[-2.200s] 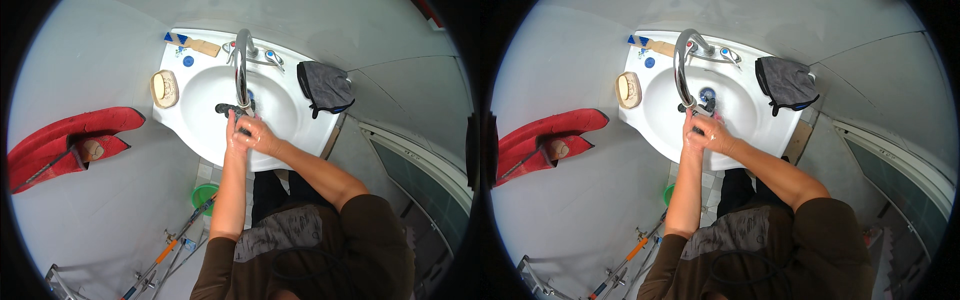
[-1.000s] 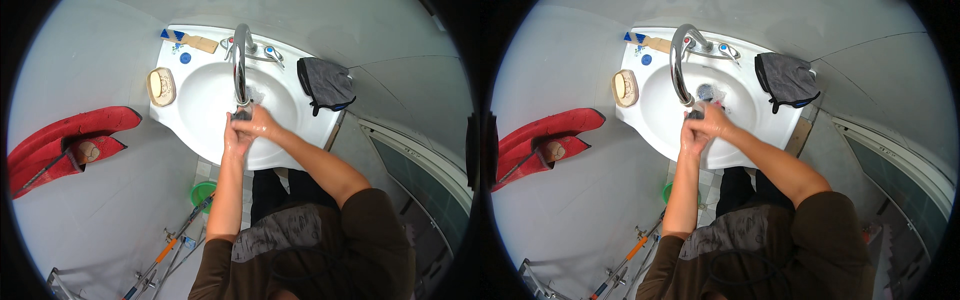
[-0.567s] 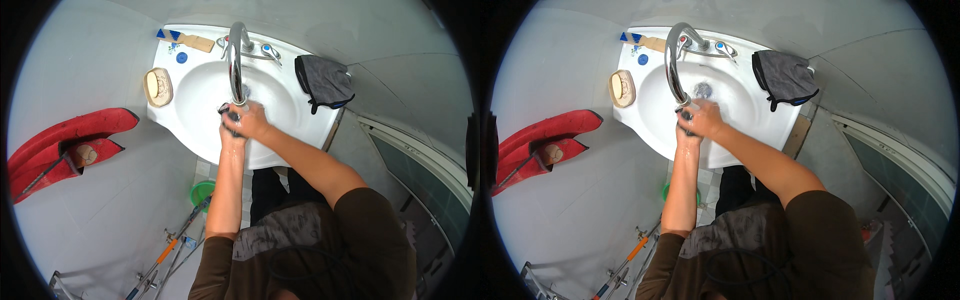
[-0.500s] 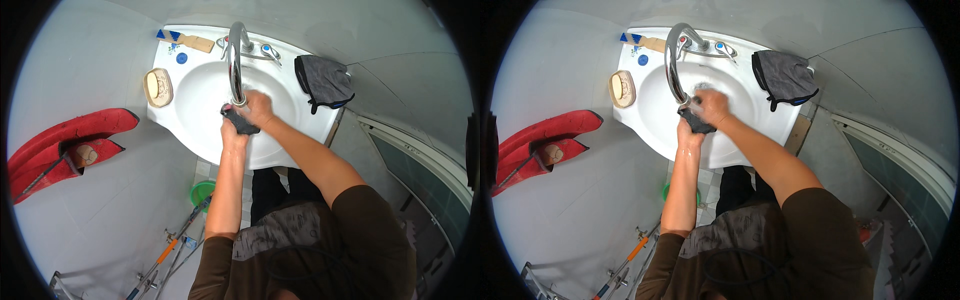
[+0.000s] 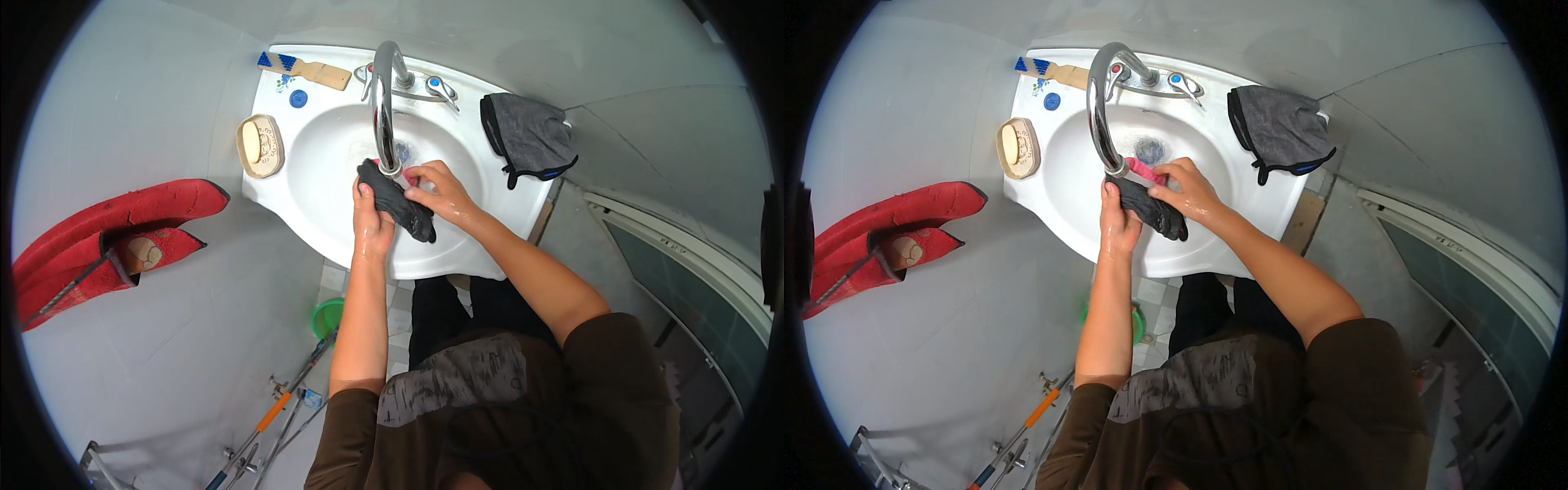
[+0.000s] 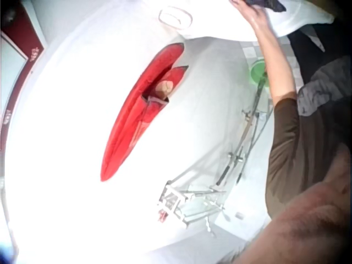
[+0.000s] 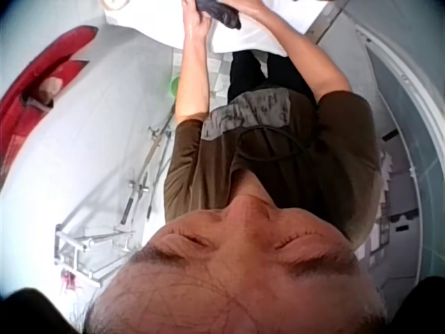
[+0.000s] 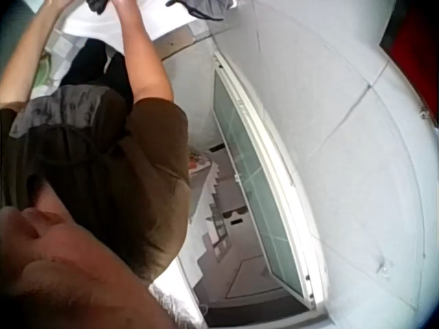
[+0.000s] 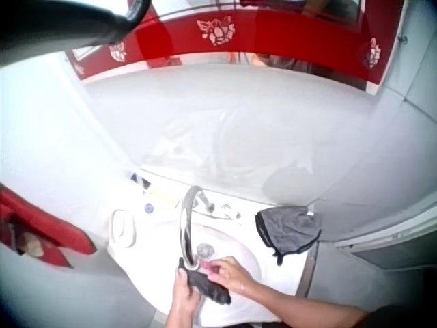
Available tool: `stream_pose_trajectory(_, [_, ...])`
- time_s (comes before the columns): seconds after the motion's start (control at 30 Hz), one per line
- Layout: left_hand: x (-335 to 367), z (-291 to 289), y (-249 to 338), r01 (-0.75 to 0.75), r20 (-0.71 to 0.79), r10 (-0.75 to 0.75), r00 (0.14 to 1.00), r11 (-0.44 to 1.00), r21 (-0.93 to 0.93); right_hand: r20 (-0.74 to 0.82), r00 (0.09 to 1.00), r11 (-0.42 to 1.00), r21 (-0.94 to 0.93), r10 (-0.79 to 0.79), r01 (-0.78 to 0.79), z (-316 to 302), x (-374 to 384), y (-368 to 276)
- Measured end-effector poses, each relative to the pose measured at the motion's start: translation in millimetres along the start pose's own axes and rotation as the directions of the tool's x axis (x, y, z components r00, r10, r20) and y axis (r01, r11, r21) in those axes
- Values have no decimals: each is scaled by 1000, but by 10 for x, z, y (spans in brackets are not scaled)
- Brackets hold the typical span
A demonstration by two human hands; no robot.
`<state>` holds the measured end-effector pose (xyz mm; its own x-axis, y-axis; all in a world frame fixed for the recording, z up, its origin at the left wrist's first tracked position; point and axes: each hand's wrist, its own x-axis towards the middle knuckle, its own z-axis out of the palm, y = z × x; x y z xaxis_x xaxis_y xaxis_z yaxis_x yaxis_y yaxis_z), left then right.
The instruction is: The person washes a pink and black garment by hand in a sink, rubbing it under running water and wringing it out.
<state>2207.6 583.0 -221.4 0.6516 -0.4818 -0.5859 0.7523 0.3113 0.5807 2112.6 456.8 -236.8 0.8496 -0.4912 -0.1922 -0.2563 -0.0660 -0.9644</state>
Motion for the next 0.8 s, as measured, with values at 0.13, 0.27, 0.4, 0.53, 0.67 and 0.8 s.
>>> stream_pose_trajectory(0.13, [-60,88,43,19,-66,-3,998,970,241,28,998,985,-161,-50,54,52,90,-57])
stream_pose_trajectory(0.27, [-126,161,204,11,-84,14,996,957,289,-66,998,1000,-10,4,-4,-22,120,-98])
stream_pose_trajectory(0.4, [-196,268,218,26,-51,-13,999,962,273,96,977,976,91,190,-198,22,127,-118])
stream_pose_trajectory(0.53, [-162,234,128,-70,13,71,997,917,393,-46,989,986,95,142,-137,176,58,-164])
stream_pose_trajectory(0.67, [-176,180,331,-119,38,117,992,838,533,2,946,815,506,326,-282,-37,200,-185])
stream_pose_trajectory(0.8, [-124,87,489,-252,201,154,968,524,814,76,966,829,499,248,-252,-218,291,-208])
